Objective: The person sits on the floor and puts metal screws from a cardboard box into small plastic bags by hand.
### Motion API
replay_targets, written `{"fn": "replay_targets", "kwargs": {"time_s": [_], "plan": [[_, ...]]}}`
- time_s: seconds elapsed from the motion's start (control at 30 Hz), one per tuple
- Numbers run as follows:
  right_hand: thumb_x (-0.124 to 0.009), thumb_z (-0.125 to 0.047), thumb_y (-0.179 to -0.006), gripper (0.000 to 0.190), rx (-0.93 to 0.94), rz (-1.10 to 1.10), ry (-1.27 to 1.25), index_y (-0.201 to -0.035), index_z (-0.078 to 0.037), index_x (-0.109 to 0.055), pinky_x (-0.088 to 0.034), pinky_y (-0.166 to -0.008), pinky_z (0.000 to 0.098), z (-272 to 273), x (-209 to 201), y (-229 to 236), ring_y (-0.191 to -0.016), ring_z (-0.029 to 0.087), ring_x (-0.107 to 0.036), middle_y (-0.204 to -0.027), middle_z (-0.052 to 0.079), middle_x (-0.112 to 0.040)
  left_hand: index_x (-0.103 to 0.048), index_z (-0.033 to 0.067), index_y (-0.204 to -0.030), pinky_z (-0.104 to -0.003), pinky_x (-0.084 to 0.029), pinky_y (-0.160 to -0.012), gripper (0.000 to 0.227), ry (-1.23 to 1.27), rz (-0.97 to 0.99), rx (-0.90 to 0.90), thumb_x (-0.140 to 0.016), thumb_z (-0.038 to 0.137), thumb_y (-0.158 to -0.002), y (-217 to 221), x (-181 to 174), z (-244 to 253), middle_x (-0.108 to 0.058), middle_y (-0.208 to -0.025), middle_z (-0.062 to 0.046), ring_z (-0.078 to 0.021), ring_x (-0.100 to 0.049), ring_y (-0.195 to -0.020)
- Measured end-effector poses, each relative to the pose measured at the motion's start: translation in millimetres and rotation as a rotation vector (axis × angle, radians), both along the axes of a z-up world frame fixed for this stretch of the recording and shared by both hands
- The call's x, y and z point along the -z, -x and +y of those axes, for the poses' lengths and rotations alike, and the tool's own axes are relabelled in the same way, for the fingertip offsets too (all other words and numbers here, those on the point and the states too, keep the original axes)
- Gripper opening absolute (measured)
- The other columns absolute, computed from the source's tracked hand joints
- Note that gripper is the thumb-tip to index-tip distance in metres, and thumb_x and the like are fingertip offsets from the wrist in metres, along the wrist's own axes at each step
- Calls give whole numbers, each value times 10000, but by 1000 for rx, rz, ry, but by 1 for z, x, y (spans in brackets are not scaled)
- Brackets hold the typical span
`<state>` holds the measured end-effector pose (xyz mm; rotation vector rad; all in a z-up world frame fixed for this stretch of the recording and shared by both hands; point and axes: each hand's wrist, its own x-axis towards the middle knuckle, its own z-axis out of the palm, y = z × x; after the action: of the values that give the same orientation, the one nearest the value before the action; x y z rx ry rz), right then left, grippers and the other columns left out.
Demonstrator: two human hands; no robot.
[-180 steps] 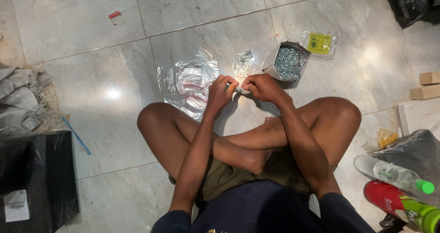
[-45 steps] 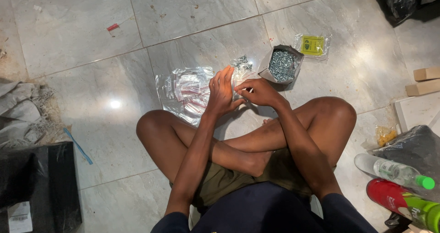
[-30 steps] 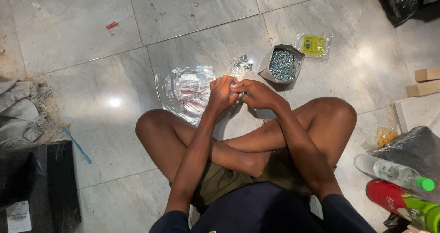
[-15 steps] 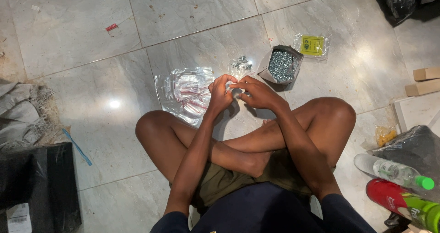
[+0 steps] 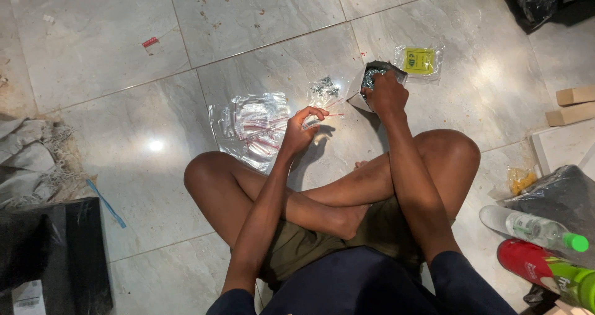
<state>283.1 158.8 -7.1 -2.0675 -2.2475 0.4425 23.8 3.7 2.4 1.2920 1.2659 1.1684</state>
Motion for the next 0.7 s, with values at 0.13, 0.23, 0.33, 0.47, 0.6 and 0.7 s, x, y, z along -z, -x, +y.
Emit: {"fn": "replay_targets", "kwargs": {"time_s": [0.13,0.23,0.33,0.47,0.6,0.7], "plan": [[-873,-318,-1031,279,-19,56,-11,-1238,-132,-863,-599,-894,701,3,10,-7,-988,537,-787,-1104,147,-697,-788,172,-1100,-516,-438,-1247,338,26,-71,-19,-752,-69,-866,2,-5,-6,-846,-1259,-78,-365,-682,-1396],[-861,-289,-1030,136,-13,59,-3,-1059,-158,-883,-625,-818,662,10,40,-16,-881,507,-801,-966,131,-731,-785,106,-1127,-485,-473,-1214,347,37,-125,-16,-721,-114,-868,4,-9,-3,-838,-1258,-140,-317,-709,-1337],[-833,-201,-993,138,34,85,-55,-864,-166,-866,-606,-683,594,9,43,-10,-696,469,-778,-684,110,-684,-798,95,-1154,-457,-515,-1184,361,53,-127,-26,-743,-113,-864,7,-1,-3,-838,-1255,-154,-290,-729,-1305],[-833,-269,-1010,224,89,48,179,-1157,-108,-884,-609,-935,698,7,4,0,-1110,571,-782,-1073,287,-804,-823,93,-1188,-463,-478,-1242,335,25,-81,-12,-794,-61,-892,8,9,-1,-846,-1263,-158,-317,-724,-1356],[-817,-109,-990,156,61,122,239,-1040,23,-884,-619,-966,691,16,8,0,-1127,571,-793,-1042,317,-819,-831,83,-1241,-478,-458,-1268,294,50,-17,-6,-805,24,-955,6,3,2,-844,-1271,-183,-339,-716,-1373],[-775,-4,-935,122,-18,140,215,-966,73,-864,-664,-850,668,35,61,-4,-1014,541,-828,-908,319,-817,-831,84,-1246,-476,-462,-1270,288,84,30,-6,-817,57,-959,7,0,-1,-851,-1263,-178,-324,-713,-1377]]}}
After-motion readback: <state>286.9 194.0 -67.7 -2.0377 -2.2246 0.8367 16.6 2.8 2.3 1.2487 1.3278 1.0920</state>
